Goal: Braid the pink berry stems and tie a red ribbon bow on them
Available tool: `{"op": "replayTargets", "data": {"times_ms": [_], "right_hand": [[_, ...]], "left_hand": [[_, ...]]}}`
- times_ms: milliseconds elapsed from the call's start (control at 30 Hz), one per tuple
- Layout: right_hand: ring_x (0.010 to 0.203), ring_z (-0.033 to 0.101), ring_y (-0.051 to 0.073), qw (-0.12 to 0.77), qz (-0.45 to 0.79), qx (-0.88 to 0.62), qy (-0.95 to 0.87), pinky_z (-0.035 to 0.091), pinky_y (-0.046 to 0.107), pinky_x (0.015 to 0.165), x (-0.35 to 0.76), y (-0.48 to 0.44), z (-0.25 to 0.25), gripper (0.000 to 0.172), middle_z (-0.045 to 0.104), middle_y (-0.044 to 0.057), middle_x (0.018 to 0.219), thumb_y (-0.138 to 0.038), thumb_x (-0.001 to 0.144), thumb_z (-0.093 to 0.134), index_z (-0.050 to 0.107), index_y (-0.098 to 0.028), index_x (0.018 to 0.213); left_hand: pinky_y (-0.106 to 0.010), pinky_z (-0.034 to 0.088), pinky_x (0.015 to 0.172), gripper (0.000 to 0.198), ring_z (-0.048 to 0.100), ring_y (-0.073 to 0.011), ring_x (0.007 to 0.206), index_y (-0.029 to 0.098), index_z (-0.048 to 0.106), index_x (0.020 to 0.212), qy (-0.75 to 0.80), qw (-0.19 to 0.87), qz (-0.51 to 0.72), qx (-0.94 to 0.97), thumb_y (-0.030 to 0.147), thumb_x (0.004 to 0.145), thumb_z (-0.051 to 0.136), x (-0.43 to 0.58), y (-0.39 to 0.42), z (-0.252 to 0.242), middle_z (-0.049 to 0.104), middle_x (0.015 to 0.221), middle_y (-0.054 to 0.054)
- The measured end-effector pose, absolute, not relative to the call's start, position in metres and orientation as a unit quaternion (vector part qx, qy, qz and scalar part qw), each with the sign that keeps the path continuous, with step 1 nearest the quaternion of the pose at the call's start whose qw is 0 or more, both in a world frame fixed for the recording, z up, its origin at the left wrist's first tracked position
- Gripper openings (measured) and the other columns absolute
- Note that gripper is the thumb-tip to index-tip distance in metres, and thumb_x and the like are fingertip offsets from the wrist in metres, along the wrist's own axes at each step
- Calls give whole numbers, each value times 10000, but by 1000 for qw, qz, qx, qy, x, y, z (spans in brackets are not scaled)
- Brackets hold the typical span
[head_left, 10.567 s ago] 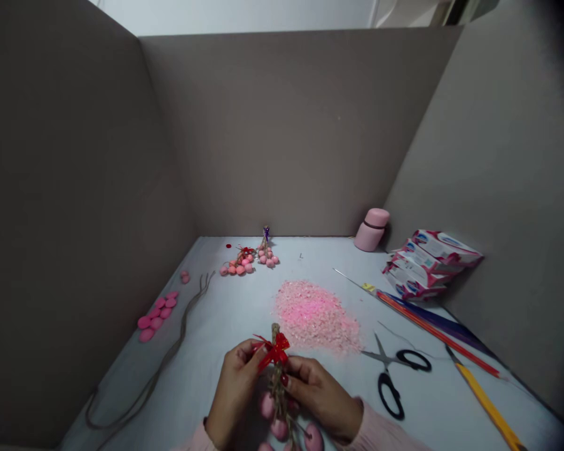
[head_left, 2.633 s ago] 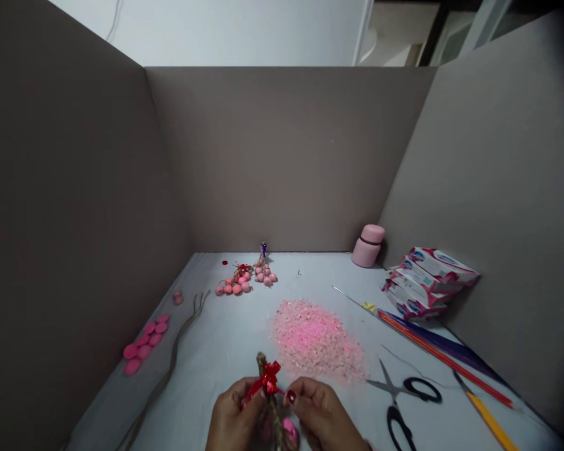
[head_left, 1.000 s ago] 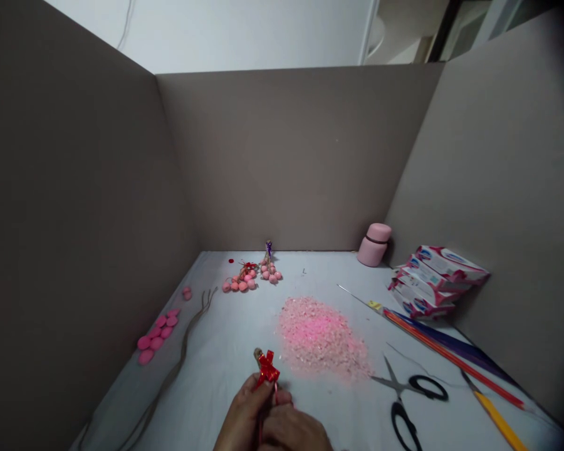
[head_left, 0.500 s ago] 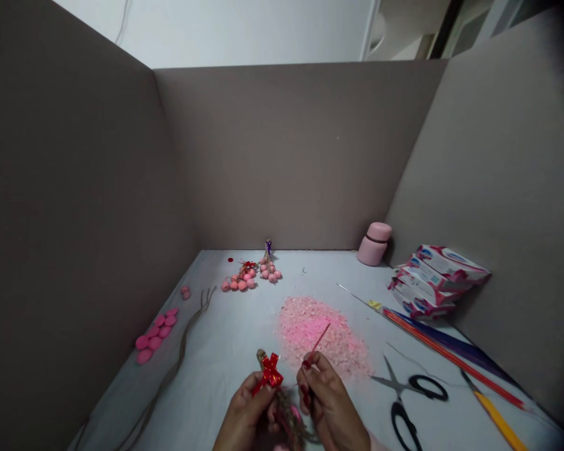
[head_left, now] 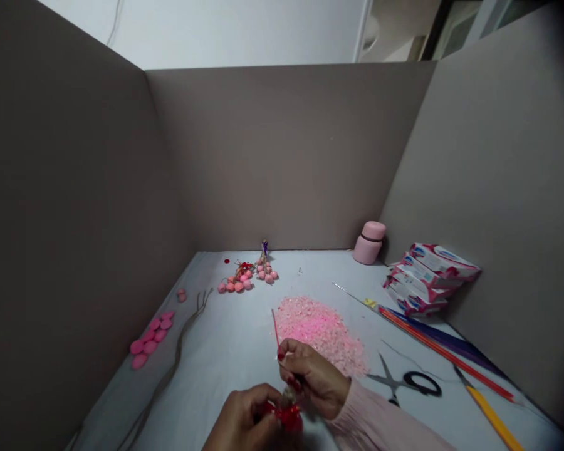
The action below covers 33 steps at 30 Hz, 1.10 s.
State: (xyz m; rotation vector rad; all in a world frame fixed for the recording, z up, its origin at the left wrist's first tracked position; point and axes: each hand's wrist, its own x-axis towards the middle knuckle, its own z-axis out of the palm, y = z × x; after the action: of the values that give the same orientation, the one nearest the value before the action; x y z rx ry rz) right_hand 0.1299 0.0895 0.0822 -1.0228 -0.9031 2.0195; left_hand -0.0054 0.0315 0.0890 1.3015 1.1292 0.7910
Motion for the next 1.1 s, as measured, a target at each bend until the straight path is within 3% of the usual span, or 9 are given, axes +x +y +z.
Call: {"op": "replayTargets", "data": {"times_ms": [133,233,300,433,700,900,1033,1100], "right_hand": [[315,283,28,298,791,-417,-334,84,186,367,131,94,80,235,444,-101,346,-196,486,537,414,-200,687],[306,275,23,294,789,-432,-324,80,179,361,131,92,74,254,447,-109,354,-213,487,531,403,-206,706],[305,274,26,302,786,-433,-322,92,179,349,129,90,71,263,439,-113,347,-235,488,542,402,-206,708],[305,288,25,328,773,-428,-334,138,170,333,128,87,68,258,448,-113,345,-251,502,556,409,-197,707],[259,330,34,335,751,-398,-406,169,152,285,129,83,85,218,524,-78,368,-265,578,597,450,-182,715],[254,345,33,340,751,-387,-413,197,134,274,128,81,85,232,537,-74,385,-283,600,617,449,-179,721],[248,342,27,342,760,-378,-403,184,138,272,126,78,77,289,560,-53,400,-335,596,658,451,-172,715],[250,335,23,342,765,-378,-393,168,143,277,125,76,72,316,557,-46,395,-355,582,676,454,-167,708]], "left_hand": [[-221,450,613,162,635,-183,672,159,672,767,443,316,255,799,173,774,511,-14,37,93,708,726,-61],[-212,461,555,191,607,-158,596,151,628,741,363,146,295,871,175,810,452,-15,39,74,667,636,-52],[-205,464,556,206,588,-142,597,166,598,755,335,100,354,868,183,845,413,-12,38,61,642,640,-40],[-210,475,627,152,587,-139,703,196,571,836,331,123,398,846,228,871,427,-5,34,53,633,766,-39],[-197,505,657,199,637,-143,723,168,561,940,292,124,348,882,250,893,386,-11,33,58,688,806,-64],[-189,473,653,267,642,-117,655,201,558,832,313,129,405,849,336,901,339,-9,33,20,701,736,-20],[-224,473,608,443,632,-148,620,205,618,732,338,203,409,823,474,874,297,-10,34,-3,697,675,-44],[-223,468,561,422,618,-152,587,205,651,688,362,267,386,805,475,847,368,-12,35,-12,688,641,-46]]}}
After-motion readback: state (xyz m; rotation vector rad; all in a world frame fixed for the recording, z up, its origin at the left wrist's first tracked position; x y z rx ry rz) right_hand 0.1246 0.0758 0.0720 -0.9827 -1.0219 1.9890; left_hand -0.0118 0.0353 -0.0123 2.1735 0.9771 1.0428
